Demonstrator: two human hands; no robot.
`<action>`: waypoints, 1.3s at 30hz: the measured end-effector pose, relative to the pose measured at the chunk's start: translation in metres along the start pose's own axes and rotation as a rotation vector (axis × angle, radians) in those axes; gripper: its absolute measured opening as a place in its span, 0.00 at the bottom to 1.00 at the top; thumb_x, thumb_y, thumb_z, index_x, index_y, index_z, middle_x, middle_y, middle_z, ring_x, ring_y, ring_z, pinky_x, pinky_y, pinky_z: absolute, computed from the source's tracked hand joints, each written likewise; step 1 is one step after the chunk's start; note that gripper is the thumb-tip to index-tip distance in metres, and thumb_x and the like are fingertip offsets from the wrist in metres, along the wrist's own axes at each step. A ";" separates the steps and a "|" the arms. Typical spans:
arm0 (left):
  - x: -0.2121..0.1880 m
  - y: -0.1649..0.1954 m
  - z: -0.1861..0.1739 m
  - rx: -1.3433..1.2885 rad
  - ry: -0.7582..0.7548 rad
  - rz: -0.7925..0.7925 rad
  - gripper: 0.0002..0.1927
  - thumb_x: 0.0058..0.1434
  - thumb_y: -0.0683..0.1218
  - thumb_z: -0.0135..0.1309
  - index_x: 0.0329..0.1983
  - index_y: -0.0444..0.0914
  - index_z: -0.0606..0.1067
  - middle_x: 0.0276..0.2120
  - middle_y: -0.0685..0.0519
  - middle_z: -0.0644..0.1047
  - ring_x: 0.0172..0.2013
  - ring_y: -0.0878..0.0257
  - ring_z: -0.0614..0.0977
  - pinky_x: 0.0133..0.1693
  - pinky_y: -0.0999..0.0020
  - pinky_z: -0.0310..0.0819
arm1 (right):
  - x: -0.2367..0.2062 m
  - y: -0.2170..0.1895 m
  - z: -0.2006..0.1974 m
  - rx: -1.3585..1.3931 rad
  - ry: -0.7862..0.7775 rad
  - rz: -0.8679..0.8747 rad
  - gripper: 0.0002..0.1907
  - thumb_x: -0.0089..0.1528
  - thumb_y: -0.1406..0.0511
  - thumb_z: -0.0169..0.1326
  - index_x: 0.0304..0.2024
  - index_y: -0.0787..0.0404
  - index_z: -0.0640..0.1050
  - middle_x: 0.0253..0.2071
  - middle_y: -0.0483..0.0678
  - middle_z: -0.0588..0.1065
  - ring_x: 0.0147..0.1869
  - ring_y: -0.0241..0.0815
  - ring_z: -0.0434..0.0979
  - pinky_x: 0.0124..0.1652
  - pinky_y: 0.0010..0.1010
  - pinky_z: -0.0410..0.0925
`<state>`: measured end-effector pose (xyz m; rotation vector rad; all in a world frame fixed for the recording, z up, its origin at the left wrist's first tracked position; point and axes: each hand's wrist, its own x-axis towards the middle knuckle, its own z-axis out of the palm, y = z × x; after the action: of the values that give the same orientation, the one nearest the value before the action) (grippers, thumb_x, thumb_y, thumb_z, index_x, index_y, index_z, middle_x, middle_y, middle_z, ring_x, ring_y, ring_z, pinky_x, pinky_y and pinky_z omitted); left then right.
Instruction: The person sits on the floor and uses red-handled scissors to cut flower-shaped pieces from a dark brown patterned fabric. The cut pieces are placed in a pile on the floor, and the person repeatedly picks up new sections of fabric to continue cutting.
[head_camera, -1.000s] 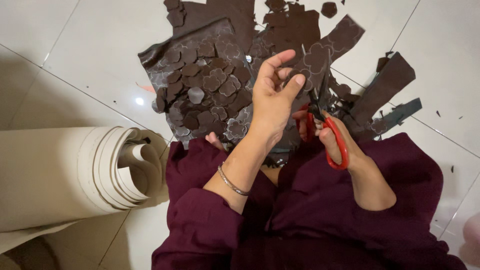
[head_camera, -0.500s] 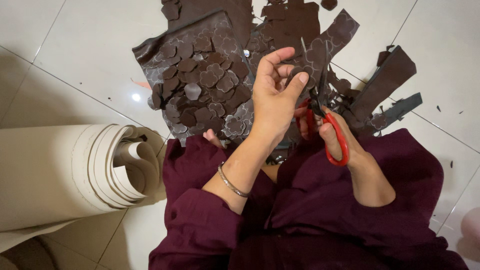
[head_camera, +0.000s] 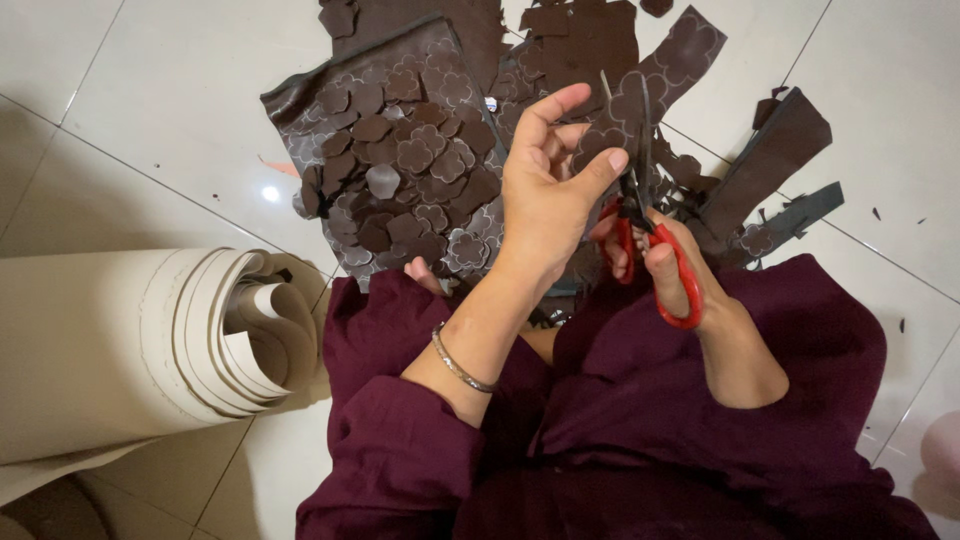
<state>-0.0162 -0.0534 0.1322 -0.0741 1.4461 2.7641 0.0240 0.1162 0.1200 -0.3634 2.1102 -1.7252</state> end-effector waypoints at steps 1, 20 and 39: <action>0.000 0.000 0.000 0.000 0.000 -0.006 0.31 0.62 0.30 0.57 0.68 0.33 0.63 0.46 0.47 0.78 0.47 0.65 0.81 0.50 0.70 0.78 | 0.000 0.001 -0.001 -0.011 0.003 -0.008 0.57 0.53 0.21 0.36 0.48 0.66 0.74 0.27 0.43 0.66 0.31 0.34 0.69 0.33 0.27 0.67; 0.000 0.001 -0.001 0.000 -0.003 0.020 0.32 0.61 0.29 0.57 0.68 0.33 0.63 0.47 0.48 0.78 0.48 0.65 0.80 0.52 0.70 0.77 | 0.001 0.012 -0.011 -0.169 0.091 0.072 0.57 0.46 0.19 0.34 0.37 0.64 0.75 0.22 0.41 0.69 0.25 0.33 0.72 0.26 0.25 0.70; 0.004 0.000 -0.003 -0.014 -0.001 0.000 0.34 0.60 0.29 0.57 0.69 0.33 0.62 0.46 0.47 0.78 0.46 0.65 0.80 0.50 0.70 0.78 | 0.000 0.010 -0.022 -0.046 0.070 0.120 0.49 0.47 0.24 0.48 0.35 0.63 0.74 0.22 0.39 0.66 0.25 0.30 0.68 0.26 0.22 0.66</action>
<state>-0.0205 -0.0562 0.1304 -0.0727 1.4269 2.7742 0.0141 0.1379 0.1141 -0.1873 2.1768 -1.6464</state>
